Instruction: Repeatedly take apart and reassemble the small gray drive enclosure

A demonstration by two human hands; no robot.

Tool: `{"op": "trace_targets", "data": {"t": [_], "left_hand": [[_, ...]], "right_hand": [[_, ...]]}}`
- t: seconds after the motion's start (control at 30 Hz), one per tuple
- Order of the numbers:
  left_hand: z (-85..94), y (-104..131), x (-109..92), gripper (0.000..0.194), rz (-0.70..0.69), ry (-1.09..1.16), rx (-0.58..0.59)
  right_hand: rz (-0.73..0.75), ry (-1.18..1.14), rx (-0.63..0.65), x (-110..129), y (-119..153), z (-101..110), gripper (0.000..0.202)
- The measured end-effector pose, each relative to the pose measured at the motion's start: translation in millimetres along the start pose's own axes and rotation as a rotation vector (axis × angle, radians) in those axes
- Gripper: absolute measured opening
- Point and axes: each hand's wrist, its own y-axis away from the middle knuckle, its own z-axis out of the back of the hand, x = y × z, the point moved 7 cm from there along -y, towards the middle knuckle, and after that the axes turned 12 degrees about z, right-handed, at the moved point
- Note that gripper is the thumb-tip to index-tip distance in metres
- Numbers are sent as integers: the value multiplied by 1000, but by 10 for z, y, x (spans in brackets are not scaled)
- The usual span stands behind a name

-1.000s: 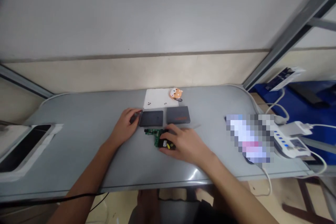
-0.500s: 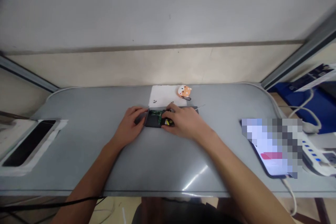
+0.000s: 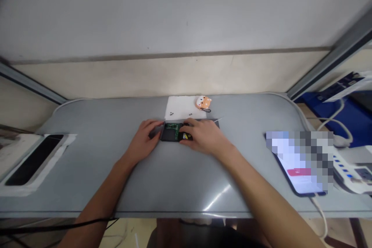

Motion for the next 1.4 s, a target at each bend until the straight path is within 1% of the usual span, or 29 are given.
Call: {"op": "trace_targets", "data": {"t": [0.17,0.23,0.27,0.33,0.37,0.43,0.5,0.53,0.57,0.6,0.63,0.67,0.7,0.73,0.77,0.83,0.9,1.0,1.1,1.27,1.4], "left_hand": [[-2,-5,0,31,-15,4,-26],[-8,-6,2,29,-11,0,-24],[-6,-3,2,29,-7,-2,-24],[18,9,-4,29,9,5,-36],[42,19,-14,29,19,14,-49],[101,36,-61,31,28,29,-77],[131,39,-158,33,3,16,-60],[120,31,-223,36,-27,-3,-21],[91,17,-293,41,-65,-25,37],[53,1,-363,47,-111,-40,99],[4,-17,-427,53,-159,-56,166],[-48,-35,-482,59,-206,-74,227],[-102,-54,-524,64,-247,-94,278],[-152,-74,-552,67,-279,-116,316],[-194,-94,-566,67,-300,-136,337],[-253,-130,-563,65,-317,-157,338],[-279,-149,-531,63,-305,-150,304],[-294,-140,-468,61,-273,-123,264],[-307,-123,-435,61,-242,-102,263],[-318,-143,-433,60,-194,-82,257],[-328,-138,-454,61,-216,-114,253]], "right_hand": [[-1,7,22,33,-19,9,32],[6,-17,-18,38,-10,34,35],[7,-36,-67,36,3,70,35],[5,-94,-231,19,54,208,29],[-2,-127,-354,1,99,312,24],[-56,-177,-638,-69,237,546,24],[-186,-170,-942,-174,436,750,31],[-275,-166,-1080,-235,541,812,36],[-378,-184,-1195,-305,638,835,43],[-486,-232,-1281,-384,715,817,49],[-587,-300,-1339,-465,770,767,55],[-674,-378,-1346,-545,788,692,59],[-733,-450,-1309,-615,772,608,62],[-759,-508,-1241,-672,731,525,63],[-754,-550,-1155,-714,673,448,63],[-718,-618,-998,-764,563,306,59],[-700,-661,-913,-784,508,204,56],[-683,-674,-842,-773,468,136,54],[-665,-651,-796,-743,444,134,53],[-666,-657,-769,-725,426,130,51],[-685,-629,-753,-752,447,127,51]]}}
